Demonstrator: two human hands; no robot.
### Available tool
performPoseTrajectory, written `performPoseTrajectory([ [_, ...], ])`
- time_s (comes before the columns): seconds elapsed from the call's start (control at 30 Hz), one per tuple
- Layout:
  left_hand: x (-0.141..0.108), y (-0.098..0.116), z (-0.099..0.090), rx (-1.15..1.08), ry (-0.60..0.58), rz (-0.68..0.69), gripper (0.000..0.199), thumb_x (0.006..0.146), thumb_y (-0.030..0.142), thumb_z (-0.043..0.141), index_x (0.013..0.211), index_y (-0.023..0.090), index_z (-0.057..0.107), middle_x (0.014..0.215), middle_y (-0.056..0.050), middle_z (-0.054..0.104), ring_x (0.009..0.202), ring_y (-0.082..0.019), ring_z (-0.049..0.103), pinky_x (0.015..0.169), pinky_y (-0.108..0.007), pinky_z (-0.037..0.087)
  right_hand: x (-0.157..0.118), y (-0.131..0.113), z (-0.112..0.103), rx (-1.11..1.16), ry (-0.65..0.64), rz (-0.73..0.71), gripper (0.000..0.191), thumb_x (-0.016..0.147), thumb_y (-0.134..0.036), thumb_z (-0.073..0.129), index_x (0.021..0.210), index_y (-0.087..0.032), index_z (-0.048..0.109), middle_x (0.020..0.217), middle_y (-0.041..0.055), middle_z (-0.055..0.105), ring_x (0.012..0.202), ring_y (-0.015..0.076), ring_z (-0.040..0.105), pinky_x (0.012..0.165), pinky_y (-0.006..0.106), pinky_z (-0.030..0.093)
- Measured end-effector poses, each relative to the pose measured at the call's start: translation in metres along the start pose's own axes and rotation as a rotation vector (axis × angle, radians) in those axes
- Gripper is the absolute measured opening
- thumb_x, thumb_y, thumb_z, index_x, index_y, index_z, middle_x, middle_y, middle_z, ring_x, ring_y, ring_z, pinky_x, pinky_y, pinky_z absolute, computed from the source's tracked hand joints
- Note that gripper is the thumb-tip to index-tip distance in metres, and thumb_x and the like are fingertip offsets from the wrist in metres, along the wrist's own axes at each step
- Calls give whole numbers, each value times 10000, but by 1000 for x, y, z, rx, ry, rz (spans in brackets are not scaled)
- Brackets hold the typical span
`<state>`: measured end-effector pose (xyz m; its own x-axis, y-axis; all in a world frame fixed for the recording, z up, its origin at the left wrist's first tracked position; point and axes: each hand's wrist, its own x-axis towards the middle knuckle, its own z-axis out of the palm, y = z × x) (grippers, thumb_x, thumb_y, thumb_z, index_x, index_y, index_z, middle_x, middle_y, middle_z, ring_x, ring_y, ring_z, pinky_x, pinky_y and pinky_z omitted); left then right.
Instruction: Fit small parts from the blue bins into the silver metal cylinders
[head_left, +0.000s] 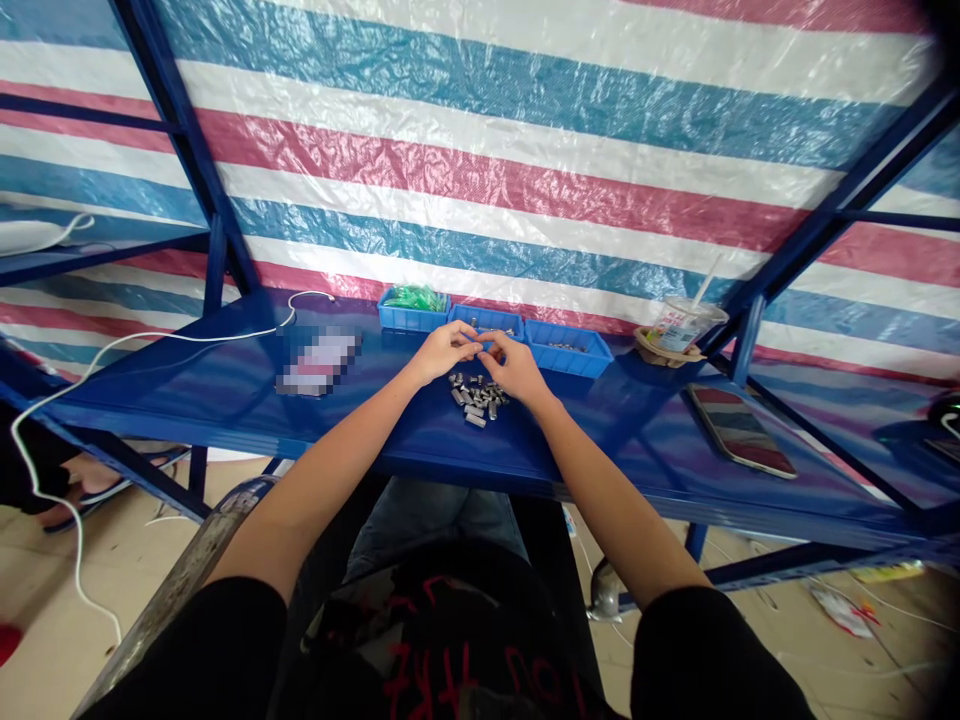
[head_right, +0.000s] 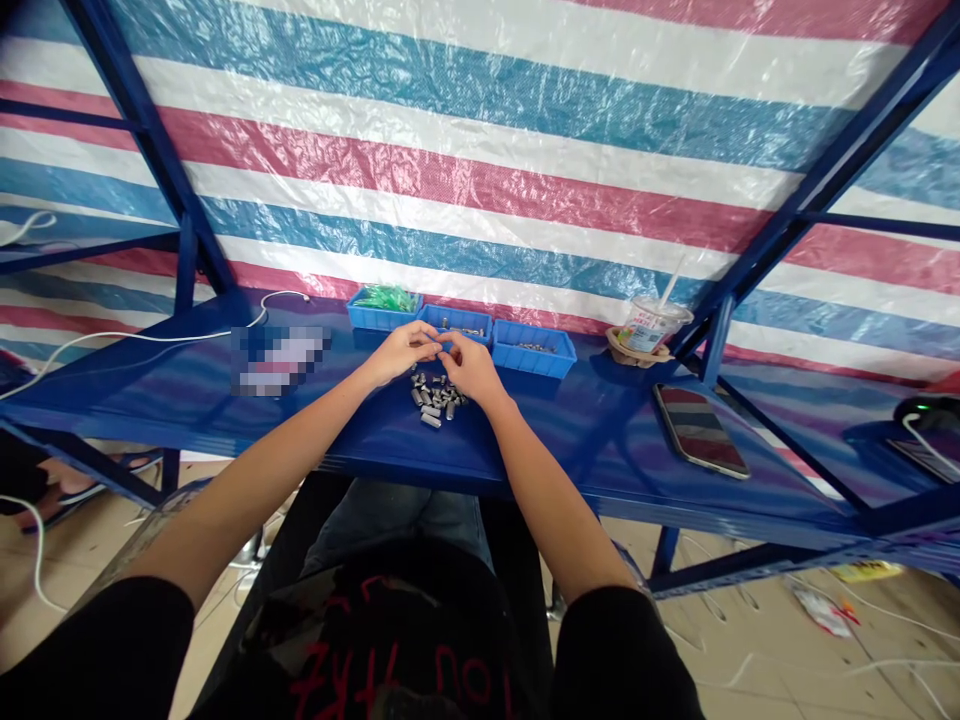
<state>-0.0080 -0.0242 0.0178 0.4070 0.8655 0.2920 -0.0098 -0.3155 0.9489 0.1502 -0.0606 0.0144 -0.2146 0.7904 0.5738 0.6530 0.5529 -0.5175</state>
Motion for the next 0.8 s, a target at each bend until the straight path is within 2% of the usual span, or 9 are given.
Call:
performPoseTrajectory([
  [0.2, -4, 4, 0, -14, -31, -17, 346, 731, 270, 685, 1008, 142, 523, 642, 20, 607, 660, -114, 597, 733, -290, 481, 0, -3, 2, 67, -36, -21, 191, 799, -292, 519, 905, -184, 636, 644, -8, 566, 580, 130, 484, 600, 266, 391],
  [0.33, -2, 2, -3, 52, -33, -29, 269, 813, 322, 586, 1000, 132, 551, 672, -8, 616, 665, -122, 602, 729, -301, 485, 2, 0, 3, 63, 18, 49, 164, 789, -314, 528, 829, -181, 616, 637, -5, 576, 585, 132, 493, 592, 266, 382],
  [0.47, -1, 0, -8, 276, -85, 107, 246, 802, 294, 567, 987, 133, 587, 738, -32, 652, 724, -147, 621, 738, -299, 477, 3, 0, 3, 76, 101, 134, 186, 798, -341, 510, 752, -180, 591, 614, -2, 565, 572, 134, 487, 579, 270, 368],
  [0.63, -4, 3, -10, 449, -79, 245, 260, 761, 295, 585, 970, 141, 607, 733, -16, 647, 685, -136, 598, 679, -261, 462, 3, -4, 2, 90, 107, 167, 260, 818, -387, 479, 685, -183, 574, 589, 0, 540, 562, 135, 473, 560, 271, 354],
  [0.7, -5, 6, -11, 479, -51, 250, 250, 779, 321, 559, 944, 142, 617, 724, -15, 640, 659, -130, 584, 650, -252, 448, 2, -5, 3, 81, 108, 155, 266, 824, -399, 472, 706, -185, 577, 580, -5, 528, 554, 134, 467, 556, 270, 354],
  [0.8, -5, 9, -13, 493, -16, 245, 264, 812, 364, 511, 898, 144, 628, 743, -25, 643, 662, -133, 575, 648, -254, 438, 1, -6, 3, 69, 115, 83, 209, 808, -372, 504, 862, -188, 588, 577, -25, 512, 549, 134, 469, 574, 267, 376],
])
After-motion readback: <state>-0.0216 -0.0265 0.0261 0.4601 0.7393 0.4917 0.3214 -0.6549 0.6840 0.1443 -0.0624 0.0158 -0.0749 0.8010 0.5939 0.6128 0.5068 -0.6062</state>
